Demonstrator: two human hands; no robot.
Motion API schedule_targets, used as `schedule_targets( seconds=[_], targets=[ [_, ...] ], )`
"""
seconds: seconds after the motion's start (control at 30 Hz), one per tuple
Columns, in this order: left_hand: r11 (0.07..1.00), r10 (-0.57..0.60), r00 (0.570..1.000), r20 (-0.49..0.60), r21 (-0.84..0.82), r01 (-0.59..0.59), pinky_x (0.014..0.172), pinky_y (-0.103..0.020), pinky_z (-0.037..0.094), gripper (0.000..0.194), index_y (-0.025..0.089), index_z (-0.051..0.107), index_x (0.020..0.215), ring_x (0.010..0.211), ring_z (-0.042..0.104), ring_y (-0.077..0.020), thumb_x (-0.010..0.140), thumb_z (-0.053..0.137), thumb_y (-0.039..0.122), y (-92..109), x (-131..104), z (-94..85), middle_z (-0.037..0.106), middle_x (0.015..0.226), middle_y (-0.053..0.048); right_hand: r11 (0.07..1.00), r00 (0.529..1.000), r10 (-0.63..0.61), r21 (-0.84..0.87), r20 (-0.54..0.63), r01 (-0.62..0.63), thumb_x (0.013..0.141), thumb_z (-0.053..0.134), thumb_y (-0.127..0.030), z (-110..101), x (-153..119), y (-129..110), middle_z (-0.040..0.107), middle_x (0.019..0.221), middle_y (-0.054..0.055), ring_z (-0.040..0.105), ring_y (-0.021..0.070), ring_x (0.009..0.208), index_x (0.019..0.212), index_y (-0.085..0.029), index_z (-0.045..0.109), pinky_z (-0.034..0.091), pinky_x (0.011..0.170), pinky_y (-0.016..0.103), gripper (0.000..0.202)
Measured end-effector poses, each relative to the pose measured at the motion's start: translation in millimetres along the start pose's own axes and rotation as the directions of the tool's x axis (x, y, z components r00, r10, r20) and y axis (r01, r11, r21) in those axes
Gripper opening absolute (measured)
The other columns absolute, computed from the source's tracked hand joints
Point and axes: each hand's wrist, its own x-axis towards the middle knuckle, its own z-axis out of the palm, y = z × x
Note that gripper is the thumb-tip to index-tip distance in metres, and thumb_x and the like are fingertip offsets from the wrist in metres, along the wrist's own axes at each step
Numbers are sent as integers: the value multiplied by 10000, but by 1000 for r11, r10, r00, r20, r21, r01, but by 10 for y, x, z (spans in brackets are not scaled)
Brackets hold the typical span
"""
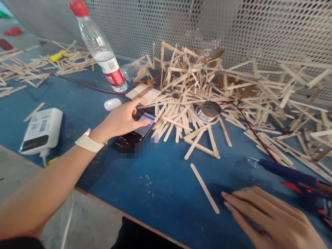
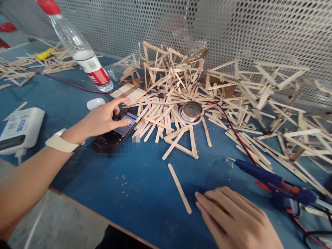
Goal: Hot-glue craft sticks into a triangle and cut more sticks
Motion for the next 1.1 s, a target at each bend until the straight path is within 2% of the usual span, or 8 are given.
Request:
schedule_targets(
  seconds=[0.2,0.37,0.5,0.73,0.83,0.9,0.97,1.1],
  targets=[
    [1000,-1,1000,-1,5,1,820,-399,434,1114,226,522,1839,889,663,-279,902,837,740,4,-8,-4,722,1096,-78,999,999,43,11,-25,-42,1234,577,-138,37,22,-30,941,1071,-17,887,155,924,1239,-279,915,707,884,309,366],
    [998,-11,999,47,-64,14,792,-393,455,963,231,462,1864,808,632,-239,1052,653,713,-66,19,-9,722,1073,-65,1000,1000,-29,-6,-9,29,1255,556,-150,-6,66,-18,944,1049,-42,880,141,904,1181,-280,900,686,877,298,375],
    [994,30,991,128,-107,-16,861,-390,514,1003,182,414,1883,862,628,-222,1037,668,658,-150,7,-90,734,1245,-115,1000,999,13,0,-31,-13,1280,527,-164,-35,120,-38,936,1012,-45,888,133,885,1204,-243,871,679,879,294,360],
    [983,159,948,277,-137,-125,1198,-452,549,1314,227,291,1969,1324,677,-344,873,914,600,-282,-164,-331,691,1642,-187,1000,1000,-4,10,-14,4,1274,544,-157,-10,80,-11,940,1040,-34,900,141,902,1230,-251,877,705,883,289,349],
    [975,206,930,304,-149,-167,1288,-463,515,1317,267,266,1986,1503,635,-381,895,921,607,-318,-198,-375,559,1870,-192,1000,1000,11,18,-8,-11,1266,566,-163,10,66,-3,940,1047,-15,902,150,907,1232,-243,884,715,874,281,329],
    [964,254,916,311,-157,-214,1381,-489,452,1300,301,276,1988,1673,536,-420,913,941,608,-340,-198,-391,420,1993,-168,1000,1000,15,18,1,-15,1265,572,-173,12,74,-15,937,1046,-9,903,153,900,1239,-235,882,719,863,279,317],
    [953,299,898,322,-155,-262,1457,-520,379,1337,349,274,1991,1780,445,-445,893,994,603,-365,-196,-409,349,2040,-131,1000,1000,9,15,1,-9,1270,554,-168,2,96,-36,935,1028,-16,904,149,884,1226,-233,875,716,852,278,331],
    [936,352,869,346,-151,-319,1477,-541,393,1570,340,258,1997,1780,484,-481,723,1140,591,-419,-222,-441,393,2017,-158,1000,1000,10,15,-11,-10,1275,528,-143,-21,155,-65,926,980,-24,901,137,849,1193,-230,853,704,826,267,346]
  ],
)
